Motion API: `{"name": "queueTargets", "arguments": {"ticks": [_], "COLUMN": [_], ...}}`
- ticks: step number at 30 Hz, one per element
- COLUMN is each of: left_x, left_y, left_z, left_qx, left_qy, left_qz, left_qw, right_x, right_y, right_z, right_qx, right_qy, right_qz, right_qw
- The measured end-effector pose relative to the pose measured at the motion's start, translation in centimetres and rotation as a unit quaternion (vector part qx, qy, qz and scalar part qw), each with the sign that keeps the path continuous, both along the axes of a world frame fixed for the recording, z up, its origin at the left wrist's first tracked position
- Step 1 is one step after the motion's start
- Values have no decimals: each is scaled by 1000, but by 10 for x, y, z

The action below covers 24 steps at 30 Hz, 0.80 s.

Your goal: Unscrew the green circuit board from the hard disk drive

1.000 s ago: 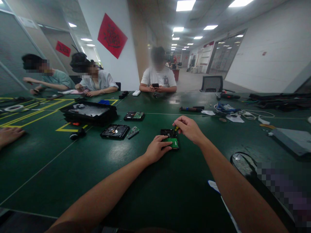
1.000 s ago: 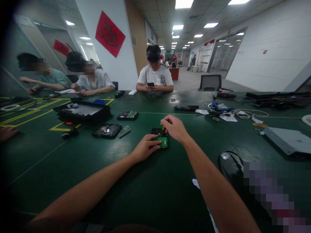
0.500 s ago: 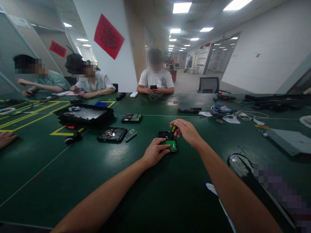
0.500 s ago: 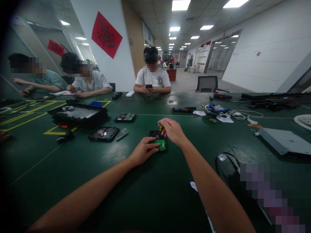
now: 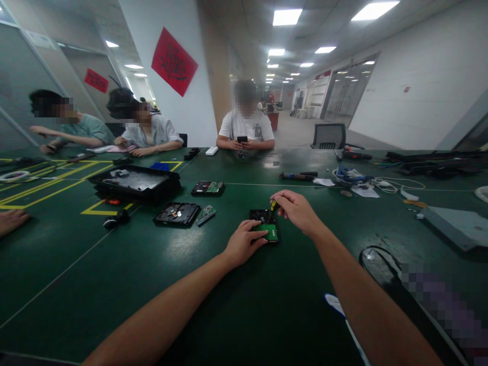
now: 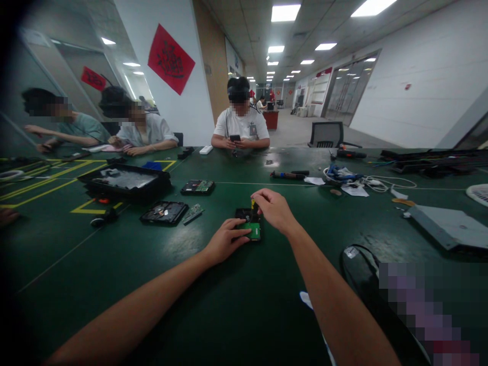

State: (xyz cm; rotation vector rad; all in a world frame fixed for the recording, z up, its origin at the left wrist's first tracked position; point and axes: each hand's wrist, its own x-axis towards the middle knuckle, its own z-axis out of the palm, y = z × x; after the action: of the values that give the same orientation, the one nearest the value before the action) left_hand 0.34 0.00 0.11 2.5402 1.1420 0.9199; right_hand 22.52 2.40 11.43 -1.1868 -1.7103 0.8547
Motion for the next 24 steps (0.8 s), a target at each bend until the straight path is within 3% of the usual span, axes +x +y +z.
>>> {"name": "queueTargets", "arguments": {"ticks": [24], "left_x": [1], "left_y": [1], "left_z": [-4], "left_qx": [6], "left_qy": [-11], "left_qz": [-4], "left_qw": [1000], "right_x": [-5], "right_y": [-5], "right_z": [2], "right_qx": [-2], "right_qy": [9], "right_qz": [22], "right_qw": [1000]}}
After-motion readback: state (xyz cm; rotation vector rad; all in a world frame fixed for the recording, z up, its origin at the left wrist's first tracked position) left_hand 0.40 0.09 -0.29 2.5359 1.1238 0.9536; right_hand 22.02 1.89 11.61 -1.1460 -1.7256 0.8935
